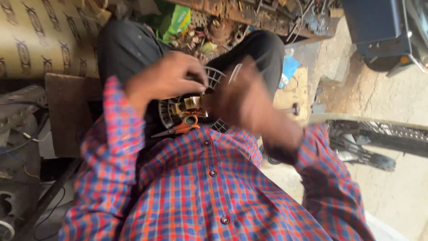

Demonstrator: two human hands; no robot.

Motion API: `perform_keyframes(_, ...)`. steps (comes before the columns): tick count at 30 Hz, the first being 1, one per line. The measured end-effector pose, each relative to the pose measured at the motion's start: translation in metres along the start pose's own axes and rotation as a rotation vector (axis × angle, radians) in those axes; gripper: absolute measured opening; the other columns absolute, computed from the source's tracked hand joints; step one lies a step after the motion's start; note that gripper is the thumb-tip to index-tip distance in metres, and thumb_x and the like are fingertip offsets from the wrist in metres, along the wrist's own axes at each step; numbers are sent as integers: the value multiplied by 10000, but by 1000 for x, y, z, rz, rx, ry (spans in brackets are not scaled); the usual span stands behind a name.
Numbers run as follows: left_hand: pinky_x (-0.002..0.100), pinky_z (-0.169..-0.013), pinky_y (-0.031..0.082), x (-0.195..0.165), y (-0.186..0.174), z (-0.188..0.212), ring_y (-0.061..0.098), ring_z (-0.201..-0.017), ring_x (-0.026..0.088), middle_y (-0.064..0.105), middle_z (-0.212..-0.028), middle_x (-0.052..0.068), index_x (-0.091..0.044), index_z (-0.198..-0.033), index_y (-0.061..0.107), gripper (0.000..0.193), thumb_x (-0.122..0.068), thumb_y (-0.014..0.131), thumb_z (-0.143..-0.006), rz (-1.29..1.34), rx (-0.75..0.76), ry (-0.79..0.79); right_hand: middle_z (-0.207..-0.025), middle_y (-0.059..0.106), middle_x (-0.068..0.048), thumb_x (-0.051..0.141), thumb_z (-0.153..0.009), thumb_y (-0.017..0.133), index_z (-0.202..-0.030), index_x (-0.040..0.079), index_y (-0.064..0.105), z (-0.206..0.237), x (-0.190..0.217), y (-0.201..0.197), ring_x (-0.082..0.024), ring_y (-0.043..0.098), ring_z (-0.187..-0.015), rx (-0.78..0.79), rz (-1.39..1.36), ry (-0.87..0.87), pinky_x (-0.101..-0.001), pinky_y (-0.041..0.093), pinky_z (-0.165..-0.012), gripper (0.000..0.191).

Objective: The person sits on the floor and winds copper wire around a motor stator using a small wooden jig. They repeatedly wrap the wire by hand, occasionally pausing to adjust the stator or pull more wire from a spool.

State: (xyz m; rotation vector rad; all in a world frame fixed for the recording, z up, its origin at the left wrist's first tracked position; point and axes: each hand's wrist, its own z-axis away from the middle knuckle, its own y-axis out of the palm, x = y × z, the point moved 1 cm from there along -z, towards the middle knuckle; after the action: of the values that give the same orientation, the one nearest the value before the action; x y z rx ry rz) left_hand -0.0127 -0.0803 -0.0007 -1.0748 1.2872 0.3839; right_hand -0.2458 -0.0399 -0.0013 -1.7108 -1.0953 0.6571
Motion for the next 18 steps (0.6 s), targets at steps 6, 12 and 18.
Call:
perform_keyframes(6,442,-944,529,-43,42,59,617,-1110,296,584,-1235,158,-43,-963,756,154,-30,661,-842,-301,-461,335,-930,695,-75,199,-806,789,-1048,140,789,-8,0,-55,-251,664,-788,334,-836,728,-400,497,-687,249)
perform_keyframes(12,385,-832,521,4,64,57,644,-952,239,611,-1176,153,-38,-908,690,27,-43,714,-896,195,-547,100,-873,703,-92,132,-876,798,-924,78,746,-1,-69,42,-302,667,-785,-42,-443,332,-410,531,-680,89)
perform_keyframes(18,380,-755,537,-1,0,-1,662,-832,219,680,-895,79,-34,-920,751,245,-221,882,-831,-110,-71,5,-775,668,-97,68,-826,772,-883,76,752,-20,-12,-5,-268,639,-666,74,-409,95,-418,481,-579,61)
